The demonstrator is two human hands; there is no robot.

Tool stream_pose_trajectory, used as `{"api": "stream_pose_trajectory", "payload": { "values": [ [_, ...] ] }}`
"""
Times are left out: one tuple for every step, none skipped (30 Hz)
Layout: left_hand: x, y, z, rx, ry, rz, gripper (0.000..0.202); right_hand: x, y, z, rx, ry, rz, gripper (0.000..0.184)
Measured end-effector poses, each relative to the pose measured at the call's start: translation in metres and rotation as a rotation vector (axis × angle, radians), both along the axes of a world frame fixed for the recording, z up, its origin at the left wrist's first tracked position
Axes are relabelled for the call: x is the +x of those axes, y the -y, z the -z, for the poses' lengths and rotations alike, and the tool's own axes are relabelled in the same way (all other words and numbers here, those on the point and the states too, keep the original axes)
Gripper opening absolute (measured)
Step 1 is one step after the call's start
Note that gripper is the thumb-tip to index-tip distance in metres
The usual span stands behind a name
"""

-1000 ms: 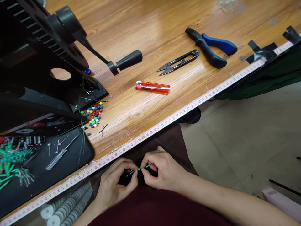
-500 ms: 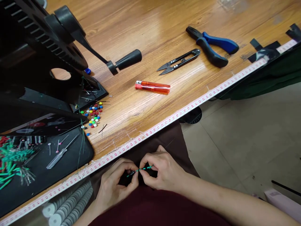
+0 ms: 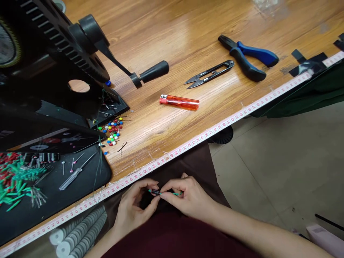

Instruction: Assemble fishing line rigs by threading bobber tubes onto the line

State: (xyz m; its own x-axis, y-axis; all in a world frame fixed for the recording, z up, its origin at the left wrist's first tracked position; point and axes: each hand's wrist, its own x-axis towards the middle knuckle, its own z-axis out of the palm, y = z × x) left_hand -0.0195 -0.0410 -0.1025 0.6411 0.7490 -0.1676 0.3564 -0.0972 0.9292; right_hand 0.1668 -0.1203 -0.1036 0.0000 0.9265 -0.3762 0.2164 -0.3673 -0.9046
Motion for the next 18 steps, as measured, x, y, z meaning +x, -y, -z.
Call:
{"api": "stream_pose_trajectory", "payload": {
  "values": [
    [-0.0002, 0.0022, 0.0026, -0.085, 0.037, -0.055, 0.03, 0.0004, 0.0004, 0.0003, -0.041, -0.046, 0.016, 0.026],
    [-0.0001, 0.004, 0.0046, -0.181, 0.078, -0.106, 0.032, 0.0008, 0.0007, 0.0001, -0.077, -0.093, 0.032, 0.025],
    [0.0001, 0.0053, 0.0059, -0.281, 0.119, -0.15, 0.033, 0.0012, 0.0009, -0.0003, -0.102, -0.137, 0.047, 0.024],
    [0.0005, 0.0059, 0.0064, -0.377, 0.153, -0.185, 0.034, 0.0015, 0.0011, -0.001, -0.119, -0.173, 0.058, 0.024],
    [0.0007, 0.0059, 0.0062, -0.466, 0.176, -0.209, 0.035, 0.0017, 0.0013, -0.0017, -0.127, -0.196, 0.064, 0.024],
    [0.0007, 0.0055, 0.0055, -0.545, 0.188, -0.225, 0.036, 0.0018, 0.0016, -0.0022, -0.123, -0.205, 0.068, 0.025],
    [0.0006, 0.0048, 0.0045, -0.613, 0.195, -0.236, 0.037, 0.0017, 0.0019, -0.0026, -0.112, -0.201, 0.07, 0.025],
    [0.0001, 0.0039, 0.0033, -0.669, 0.199, -0.246, 0.039, 0.0015, 0.0022, -0.0027, -0.094, -0.19, 0.067, 0.025],
    [-0.0005, 0.003, 0.0022, -0.713, 0.199, -0.256, 0.041, 0.0013, 0.0026, -0.0025, -0.071, -0.176, 0.062, 0.025],
    [-0.0013, 0.0022, 0.0013, -0.75, 0.193, -0.263, 0.042, 0.0011, 0.0031, -0.0021, -0.046, -0.163, 0.053, 0.026],
    [-0.002, 0.0017, 0.0004, -0.777, 0.183, -0.268, 0.042, 0.001, 0.0036, -0.0016, -0.027, -0.148, 0.042, 0.027],
    [-0.0026, 0.0016, -0.0002, -0.792, 0.172, -0.274, 0.041, 0.0009, 0.0041, -0.0009, -0.01, -0.132, 0.028, 0.027],
    [-0.0031, 0.0018, -0.0008, -0.797, 0.159, -0.28, 0.04, 0.001, 0.0046, -0.0003, 0.006, -0.113, 0.014, 0.026],
    [-0.0034, 0.0024, -0.0012, -0.79, 0.145, -0.289, 0.038, 0.0011, 0.0052, 0.0004, 0.021, -0.091, 0.001, 0.026],
    [-0.0036, 0.0034, -0.0017, -0.773, 0.134, -0.301, 0.038, 0.0013, 0.0059, 0.0008, 0.034, -0.069, -0.011, 0.025],
    [-0.0036, 0.0046, -0.0021, -0.748, 0.125, -0.315, 0.037, 0.0015, 0.0066, 0.0011, 0.046, -0.052, -0.021, 0.024],
    [-0.0035, 0.0061, -0.0025, -0.722, 0.119, -0.327, 0.036, 0.0016, 0.0075, 0.0013, 0.055, -0.04, -0.027, 0.024],
    [-0.0033, 0.0077, -0.0028, -0.699, 0.115, -0.337, 0.035, 0.0016, 0.0084, 0.0012, 0.062, -0.031, -0.028, 0.024]
  ]
}}
